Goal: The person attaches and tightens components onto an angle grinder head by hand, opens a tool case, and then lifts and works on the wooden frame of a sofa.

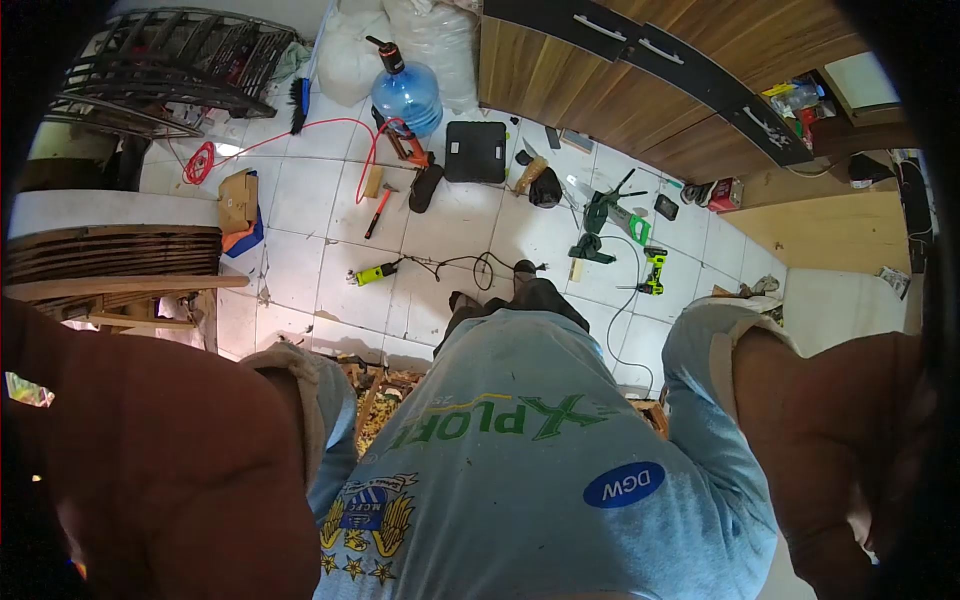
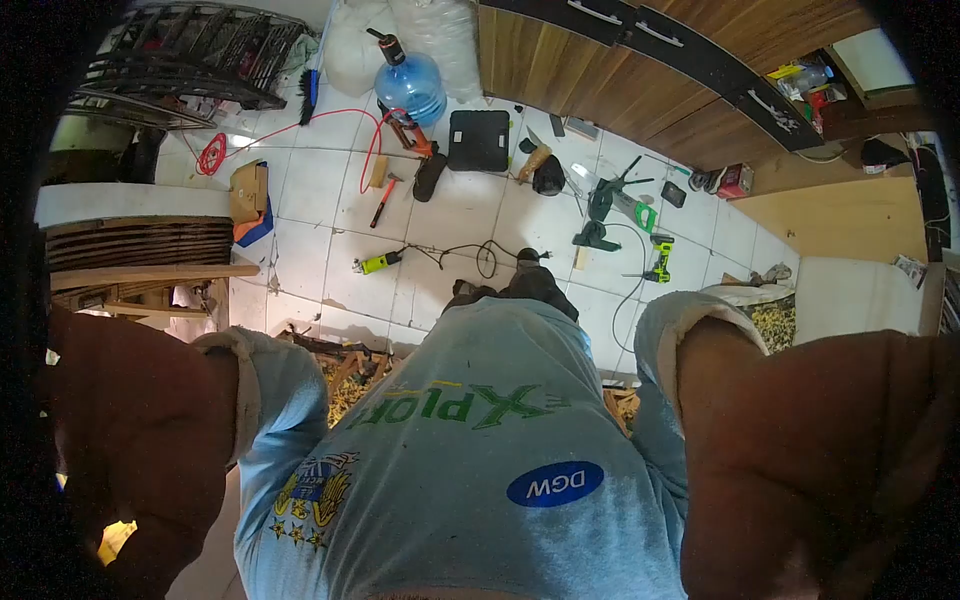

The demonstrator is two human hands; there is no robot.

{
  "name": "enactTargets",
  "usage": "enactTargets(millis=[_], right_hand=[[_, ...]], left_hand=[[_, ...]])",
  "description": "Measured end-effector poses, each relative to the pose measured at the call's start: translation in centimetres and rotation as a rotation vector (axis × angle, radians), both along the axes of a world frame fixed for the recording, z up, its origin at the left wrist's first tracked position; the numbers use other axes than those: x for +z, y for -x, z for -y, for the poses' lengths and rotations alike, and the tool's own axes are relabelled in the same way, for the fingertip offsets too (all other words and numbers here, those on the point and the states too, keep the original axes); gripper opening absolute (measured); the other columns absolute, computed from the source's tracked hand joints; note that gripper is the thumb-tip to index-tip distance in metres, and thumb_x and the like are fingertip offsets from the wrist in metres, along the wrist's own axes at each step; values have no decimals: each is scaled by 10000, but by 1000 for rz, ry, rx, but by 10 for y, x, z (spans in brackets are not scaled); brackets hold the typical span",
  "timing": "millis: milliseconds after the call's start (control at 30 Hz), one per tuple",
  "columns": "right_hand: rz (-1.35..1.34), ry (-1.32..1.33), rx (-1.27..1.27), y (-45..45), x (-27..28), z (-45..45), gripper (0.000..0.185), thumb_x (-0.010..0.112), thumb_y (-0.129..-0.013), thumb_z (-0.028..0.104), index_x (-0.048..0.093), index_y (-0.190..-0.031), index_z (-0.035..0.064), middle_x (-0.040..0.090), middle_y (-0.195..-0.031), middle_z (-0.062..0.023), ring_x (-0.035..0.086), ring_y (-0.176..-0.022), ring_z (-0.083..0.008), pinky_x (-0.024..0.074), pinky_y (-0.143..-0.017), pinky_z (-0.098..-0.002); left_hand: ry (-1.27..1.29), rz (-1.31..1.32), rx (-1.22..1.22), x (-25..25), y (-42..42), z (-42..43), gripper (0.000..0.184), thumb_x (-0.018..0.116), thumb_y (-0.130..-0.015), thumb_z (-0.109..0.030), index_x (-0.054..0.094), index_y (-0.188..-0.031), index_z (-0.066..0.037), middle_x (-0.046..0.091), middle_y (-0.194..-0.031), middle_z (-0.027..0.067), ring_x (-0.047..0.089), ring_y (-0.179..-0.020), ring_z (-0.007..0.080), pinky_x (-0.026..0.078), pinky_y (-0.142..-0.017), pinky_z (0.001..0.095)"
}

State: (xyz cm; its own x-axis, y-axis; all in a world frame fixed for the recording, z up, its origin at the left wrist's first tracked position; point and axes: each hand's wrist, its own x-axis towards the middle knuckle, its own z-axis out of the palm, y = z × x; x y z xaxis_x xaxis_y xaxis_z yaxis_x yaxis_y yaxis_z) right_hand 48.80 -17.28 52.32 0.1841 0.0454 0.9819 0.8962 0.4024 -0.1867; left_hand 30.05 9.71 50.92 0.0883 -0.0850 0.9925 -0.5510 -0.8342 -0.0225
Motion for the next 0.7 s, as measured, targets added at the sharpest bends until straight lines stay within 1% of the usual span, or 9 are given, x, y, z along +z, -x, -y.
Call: enactTargets(millis=[467,700], right_hand=[[-37,-40,-27,24,-23,-22,87,695,-992,57,738,-1022,-12,744,-945,-84,661,-785,-120,528,-701,-251],[-39,-66,-48,30,-24,-22,89,683,-998,56,733,-1016,-16,740,-928,-86,653,-771,-119,523,-692,-251]], left_hand=[[-66,27,19,19,53,-21,348,551,-1047,-238,666,-1269,5,687,-1249,149,638,-1147,284,482,-1060,455],[-77,38,-2,23,53,-20,329,575,-1035,-219,672,-1256,4,692,-1234,143,641,-1129,277,491,-1043,447]])
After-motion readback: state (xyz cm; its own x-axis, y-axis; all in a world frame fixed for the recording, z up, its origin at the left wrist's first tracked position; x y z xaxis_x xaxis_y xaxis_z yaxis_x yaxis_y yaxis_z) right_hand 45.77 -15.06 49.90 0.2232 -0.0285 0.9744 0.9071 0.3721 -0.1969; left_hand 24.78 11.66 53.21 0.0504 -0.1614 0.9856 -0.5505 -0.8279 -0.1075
